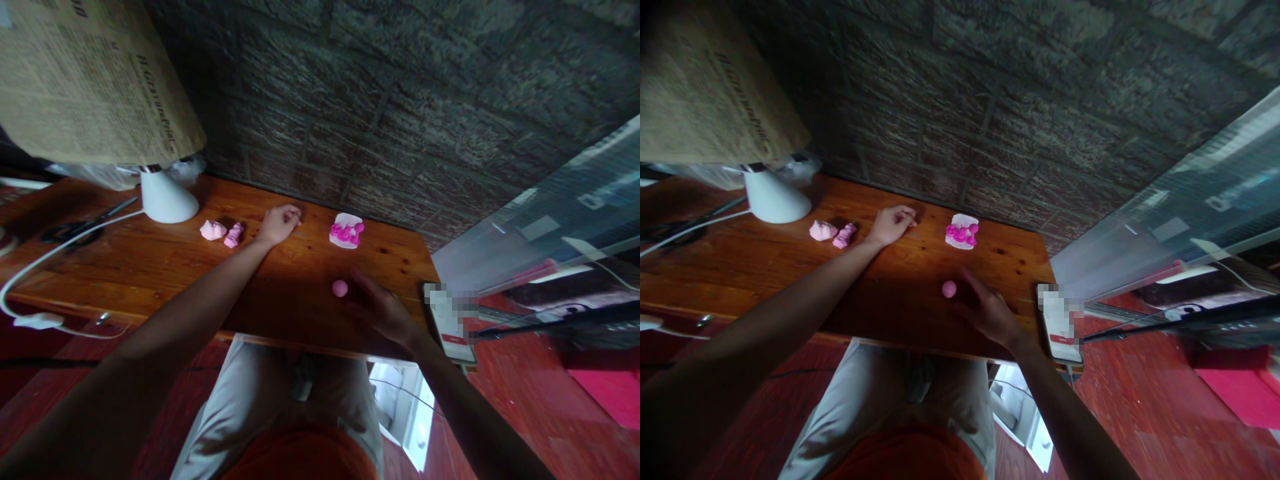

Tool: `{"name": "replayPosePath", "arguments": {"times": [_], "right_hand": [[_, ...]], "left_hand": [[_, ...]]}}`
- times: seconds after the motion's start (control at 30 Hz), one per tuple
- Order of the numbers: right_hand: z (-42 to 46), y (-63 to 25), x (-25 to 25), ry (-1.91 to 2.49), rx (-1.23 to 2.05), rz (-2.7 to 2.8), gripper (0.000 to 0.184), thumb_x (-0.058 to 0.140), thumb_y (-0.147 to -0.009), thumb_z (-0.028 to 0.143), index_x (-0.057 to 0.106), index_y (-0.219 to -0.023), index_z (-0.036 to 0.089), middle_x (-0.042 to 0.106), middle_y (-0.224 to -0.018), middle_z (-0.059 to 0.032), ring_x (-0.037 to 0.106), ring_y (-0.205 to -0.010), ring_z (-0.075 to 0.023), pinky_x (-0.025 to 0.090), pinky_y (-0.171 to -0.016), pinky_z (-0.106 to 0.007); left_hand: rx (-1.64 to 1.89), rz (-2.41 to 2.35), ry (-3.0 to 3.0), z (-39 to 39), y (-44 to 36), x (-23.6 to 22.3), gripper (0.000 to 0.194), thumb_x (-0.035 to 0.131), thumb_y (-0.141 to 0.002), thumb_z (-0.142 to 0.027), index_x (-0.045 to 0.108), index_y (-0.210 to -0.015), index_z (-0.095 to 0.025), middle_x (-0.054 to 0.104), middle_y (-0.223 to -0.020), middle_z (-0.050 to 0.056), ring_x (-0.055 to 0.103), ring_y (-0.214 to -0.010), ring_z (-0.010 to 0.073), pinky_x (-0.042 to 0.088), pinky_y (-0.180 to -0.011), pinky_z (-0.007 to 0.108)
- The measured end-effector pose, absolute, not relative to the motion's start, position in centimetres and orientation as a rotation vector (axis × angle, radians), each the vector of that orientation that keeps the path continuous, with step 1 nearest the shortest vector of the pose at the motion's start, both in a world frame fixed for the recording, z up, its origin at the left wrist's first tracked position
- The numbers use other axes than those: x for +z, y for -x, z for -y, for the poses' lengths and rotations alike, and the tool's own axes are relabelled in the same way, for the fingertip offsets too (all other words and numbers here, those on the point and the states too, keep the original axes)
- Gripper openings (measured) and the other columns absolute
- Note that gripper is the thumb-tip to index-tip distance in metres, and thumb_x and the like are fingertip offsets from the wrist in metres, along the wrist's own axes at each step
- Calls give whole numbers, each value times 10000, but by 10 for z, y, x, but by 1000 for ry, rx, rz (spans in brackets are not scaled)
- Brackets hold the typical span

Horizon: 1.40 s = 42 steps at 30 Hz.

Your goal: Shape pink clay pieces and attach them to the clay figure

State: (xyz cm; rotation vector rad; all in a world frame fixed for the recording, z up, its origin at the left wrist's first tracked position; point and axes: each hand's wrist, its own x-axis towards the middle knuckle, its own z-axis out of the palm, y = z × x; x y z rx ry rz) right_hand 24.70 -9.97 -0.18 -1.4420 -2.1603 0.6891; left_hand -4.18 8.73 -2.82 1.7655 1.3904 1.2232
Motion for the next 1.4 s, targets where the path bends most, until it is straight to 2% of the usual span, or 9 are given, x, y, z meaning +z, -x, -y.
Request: {"name": "replayPosePath", "arguments": {"times": [0.2, 0.37, 0.53, 0.73, 0.87, 1.03, 1.13, 1.3, 1.4], "right_hand": [[87, -226, 6, 1352, 665, 2263, 418, 720, -871, 271, 698, -1289, 279, 763, -1229, -49, 738, -1102, -253, 579, -987, -421], [91, -224, 3, 1380, 763, 2156, 408, 722, -867, 314, 708, -1272, 267, 786, -1149, -32, 758, -1027, -234, 603, -934, -391], [101, -234, 11, 1366, 987, 2003, 366, 675, -901, 473, 738, -1178, 241, 817, -978, -40, 787, -852, -223, 639, -771, -348], [99, -227, 23, 1473, 350, 2445, 266, 603, -979, 433, 738, -881, 227, 771, -891, -76, 733, -791, -231, 582, -724, -340], [97, -219, 15, 1351, 232, 2568, 297, 677, -925, 489, 699, -998, 202, 714, -1040, -118, 688, -940, -267, 586, -828, -398], [103, -231, 12, 1241, 372, 2583, 519, 759, -850, 525, 660, -1241, 197, 656, -1260, -140, 628, -1176, -306, 542, -1016, -467], [110, -240, 13, 1237, 457, 2567, 613, 765, -851, 506, 601, -1366, 215, 638, -1338, -140, 608, -1235, -315, 528, -1044, -498], [116, -248, 13, 1249, 591, 2447, 328, 636, -967, 370, 668, -1281, 280, 730, -1221, -78, 702, -1094, -256, 589, -938, -427], [114, -251, 14, 1332, 636, 2334, 331, 636, -963, 332, 668, -1289, 286, 767, -1171, -50, 747, -1003, -239, 615, -883, -381]], "left_hand": [[1229, -1383, -1761, -87, 42, -29, 188, 577, -871, -279, 716, -933, -169, 796, -808, 72, 744, -764, 191, 559, -770, 276], [1237, -1358, -1750, -88, 42, -29, 166, 587, -867, -262, 713, -917, -168, 794, -797, 67, 733, -738, 187, 555, -771, 278], [1228, -1357, -1761, -89, 42, -31, 164, 582, -879, -253, 712, -922, -164, 793, -808, 77, 737, -758, 196, 553, -775, 284], [1234, -1332, -1744, -88, 42, -30, 150, 586, -870, -236, 709, -916, -165, 791, -802, 68, 739, -763, 193, 553, -787, 283], [1228, -1339, -1733, -88, 42, -29, 152, 588, -863, -232, 710, -918, -161, 790, -799, 70, 740, -766, 200, 556, -807, 297], [1222, -1337, -1735, -89, 41, -30, 161, 577, -871, -233, 710, -922, -158, 791, -809, 70, 741, -772, 203, 559, -802, 296], [1212, -1348, -1742, -89, 41, -30, 167, 575, -877, -231, 713, -931, -155, 794, -821, 78, 741, -770, 205, 560, -799, 298], [1208, -1368, -1753, -89, 41, -29, 187, 567, -877, -226, 724, -938, -143, 798, -827, 92, 746, -766, 209, 565, -804, 302], [1209, -1370, -1762, -89, 41, -30, 195, 562, -881, -236, 724, -942, -145, 798, -825, 91, 745, -762, 209, 565, -797, 304]]}}
